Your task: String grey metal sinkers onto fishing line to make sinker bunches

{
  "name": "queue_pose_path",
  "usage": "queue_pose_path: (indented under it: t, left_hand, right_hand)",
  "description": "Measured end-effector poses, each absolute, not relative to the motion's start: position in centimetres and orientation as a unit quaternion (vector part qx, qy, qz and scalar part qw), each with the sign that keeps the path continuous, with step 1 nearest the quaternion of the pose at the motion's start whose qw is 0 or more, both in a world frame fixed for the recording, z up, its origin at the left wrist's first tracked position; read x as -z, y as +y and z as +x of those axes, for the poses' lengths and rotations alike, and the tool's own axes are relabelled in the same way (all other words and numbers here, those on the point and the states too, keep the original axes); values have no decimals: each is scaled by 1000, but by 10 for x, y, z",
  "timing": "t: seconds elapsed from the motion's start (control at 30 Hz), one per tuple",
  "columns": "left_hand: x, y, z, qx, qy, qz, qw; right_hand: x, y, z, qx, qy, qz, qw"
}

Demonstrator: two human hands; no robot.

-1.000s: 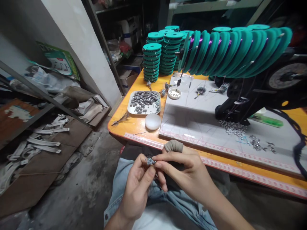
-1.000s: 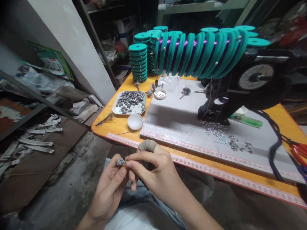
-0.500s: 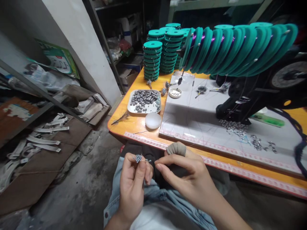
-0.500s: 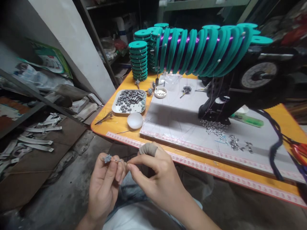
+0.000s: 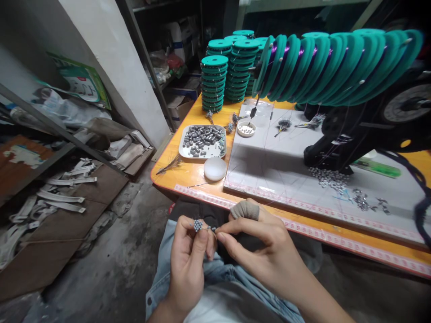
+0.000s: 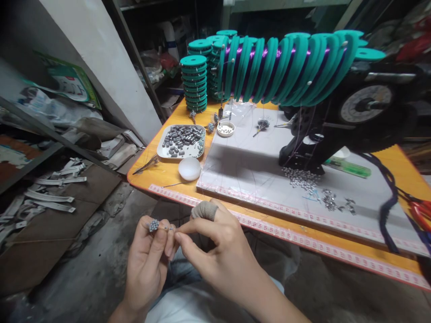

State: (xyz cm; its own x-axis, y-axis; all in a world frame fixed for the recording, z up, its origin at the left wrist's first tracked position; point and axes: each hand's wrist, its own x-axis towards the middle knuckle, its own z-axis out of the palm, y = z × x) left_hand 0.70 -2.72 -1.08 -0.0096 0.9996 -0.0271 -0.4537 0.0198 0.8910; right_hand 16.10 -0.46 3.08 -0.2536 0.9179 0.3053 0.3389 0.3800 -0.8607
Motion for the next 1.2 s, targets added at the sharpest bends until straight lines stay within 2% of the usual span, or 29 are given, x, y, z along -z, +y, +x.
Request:
queue_pose_path:
  t: [0.47, 0.83, 1.0, 1.1, 1.2]
  left_hand:
    - [16, -29, 8, -610, 400, 381, 568]
    - [10, -32, 14, -604, 434, 353, 568]
    - [9, -32, 14, -605, 434, 343, 573]
    - [8, -25, 7, -614, 392, 365, 580]
    - [6, -14, -6, -660, 388, 346, 542]
  right_hand:
    - [-34, -6, 161, -343, -715, -442, 419]
    - [-27, 1, 163, -370, -694, -414, 459]
    - [-28, -1, 158, -369, -702, -420, 441]
    - [-28, -3, 159, -335, -721, -433, 425]
    - [-30, -3, 167, -277, -726, -459, 431]
